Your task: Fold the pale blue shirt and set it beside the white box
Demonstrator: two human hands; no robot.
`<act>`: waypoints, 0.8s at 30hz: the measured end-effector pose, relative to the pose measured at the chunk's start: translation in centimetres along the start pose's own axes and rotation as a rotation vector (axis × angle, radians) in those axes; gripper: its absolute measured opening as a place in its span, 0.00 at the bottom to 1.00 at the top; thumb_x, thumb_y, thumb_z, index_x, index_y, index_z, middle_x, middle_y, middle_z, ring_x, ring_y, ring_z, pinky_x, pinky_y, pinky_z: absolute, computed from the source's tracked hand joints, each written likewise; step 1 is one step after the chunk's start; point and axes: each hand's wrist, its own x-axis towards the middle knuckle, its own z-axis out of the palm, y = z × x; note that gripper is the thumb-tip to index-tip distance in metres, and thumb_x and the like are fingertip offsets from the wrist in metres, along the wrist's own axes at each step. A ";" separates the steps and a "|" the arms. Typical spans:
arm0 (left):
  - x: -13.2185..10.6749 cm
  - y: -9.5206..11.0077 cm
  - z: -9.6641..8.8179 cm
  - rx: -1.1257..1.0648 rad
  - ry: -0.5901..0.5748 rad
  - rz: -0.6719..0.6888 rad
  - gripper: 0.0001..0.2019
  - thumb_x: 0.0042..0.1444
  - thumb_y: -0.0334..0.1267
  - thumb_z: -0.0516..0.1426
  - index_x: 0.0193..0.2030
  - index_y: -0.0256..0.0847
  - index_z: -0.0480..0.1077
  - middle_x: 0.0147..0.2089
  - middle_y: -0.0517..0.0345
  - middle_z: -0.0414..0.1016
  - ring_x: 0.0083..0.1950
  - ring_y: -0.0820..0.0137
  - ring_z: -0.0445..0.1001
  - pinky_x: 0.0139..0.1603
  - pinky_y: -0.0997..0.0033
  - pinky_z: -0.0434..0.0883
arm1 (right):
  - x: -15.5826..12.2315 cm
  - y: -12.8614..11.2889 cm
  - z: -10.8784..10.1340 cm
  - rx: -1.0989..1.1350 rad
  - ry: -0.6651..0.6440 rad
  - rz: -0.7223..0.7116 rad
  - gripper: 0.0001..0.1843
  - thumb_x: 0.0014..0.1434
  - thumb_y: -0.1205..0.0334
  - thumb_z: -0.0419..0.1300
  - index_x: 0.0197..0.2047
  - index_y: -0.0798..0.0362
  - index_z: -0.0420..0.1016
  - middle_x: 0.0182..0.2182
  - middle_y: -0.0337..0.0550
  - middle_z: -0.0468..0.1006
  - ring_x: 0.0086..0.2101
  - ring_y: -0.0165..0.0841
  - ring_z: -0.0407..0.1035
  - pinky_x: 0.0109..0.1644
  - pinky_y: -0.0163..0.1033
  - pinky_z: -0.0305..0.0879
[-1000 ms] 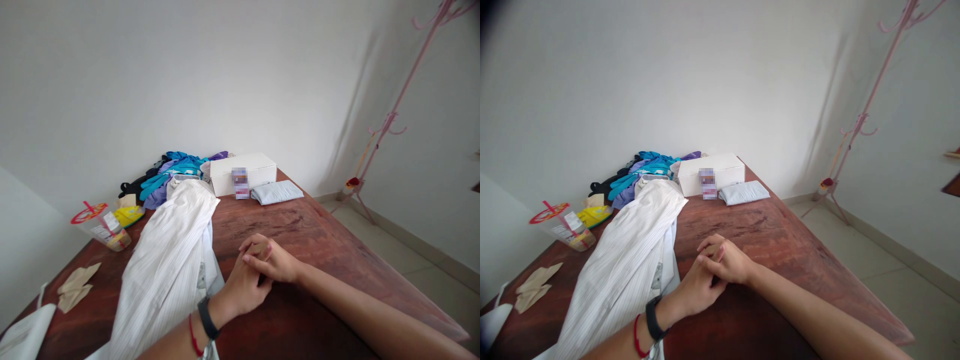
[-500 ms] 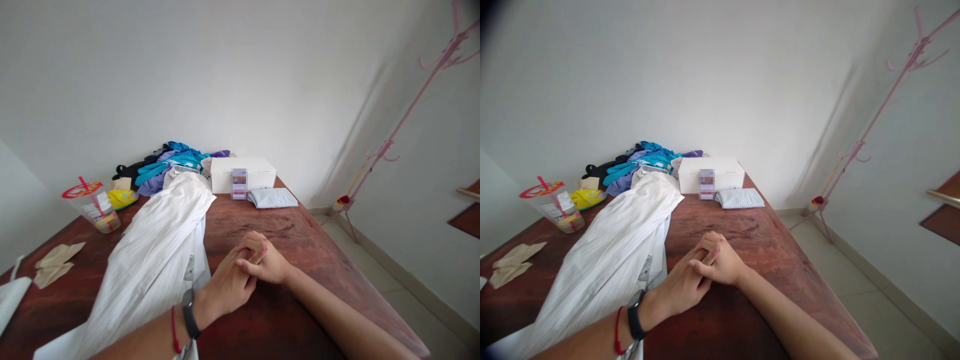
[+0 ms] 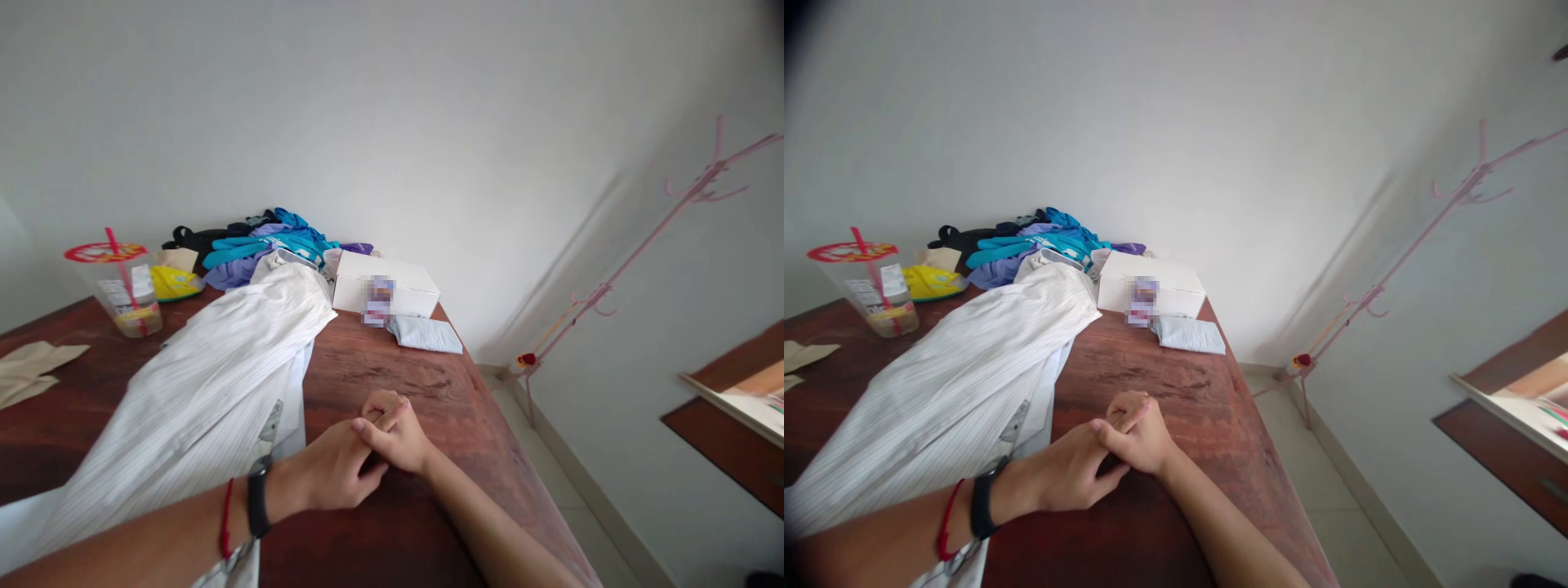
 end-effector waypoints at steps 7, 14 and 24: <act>-0.1 -0.4 0.1 -0.017 0.026 -0.014 0.43 0.63 0.31 0.56 0.80 0.48 0.38 0.72 0.46 0.65 0.68 0.55 0.70 0.67 0.54 0.71 | -0.1 0.3 0.1 0.079 -0.002 0.071 0.23 0.63 0.43 0.61 0.27 0.53 0.73 0.25 0.40 0.74 0.28 0.32 0.67 0.33 0.38 0.60; 0.1 -0.6 -1.1 0.018 -0.044 -0.072 0.42 0.62 0.29 0.57 0.79 0.51 0.46 0.73 0.50 0.65 0.71 0.54 0.67 0.70 0.51 0.66 | 0.2 0.5 -0.4 0.166 -0.035 -0.037 0.19 0.62 0.44 0.64 0.41 0.52 0.81 0.37 0.45 0.79 0.38 0.37 0.73 0.43 0.41 0.68; 0.7 -0.2 0.8 -1.093 -0.198 -0.227 0.57 0.55 0.36 0.62 0.79 0.54 0.25 0.81 0.50 0.41 0.80 0.55 0.46 0.75 0.42 0.50 | 0.3 1.0 -0.6 0.101 0.108 -0.144 0.24 0.66 0.38 0.57 0.42 0.51 0.82 0.41 0.49 0.77 0.45 0.42 0.71 0.52 0.49 0.66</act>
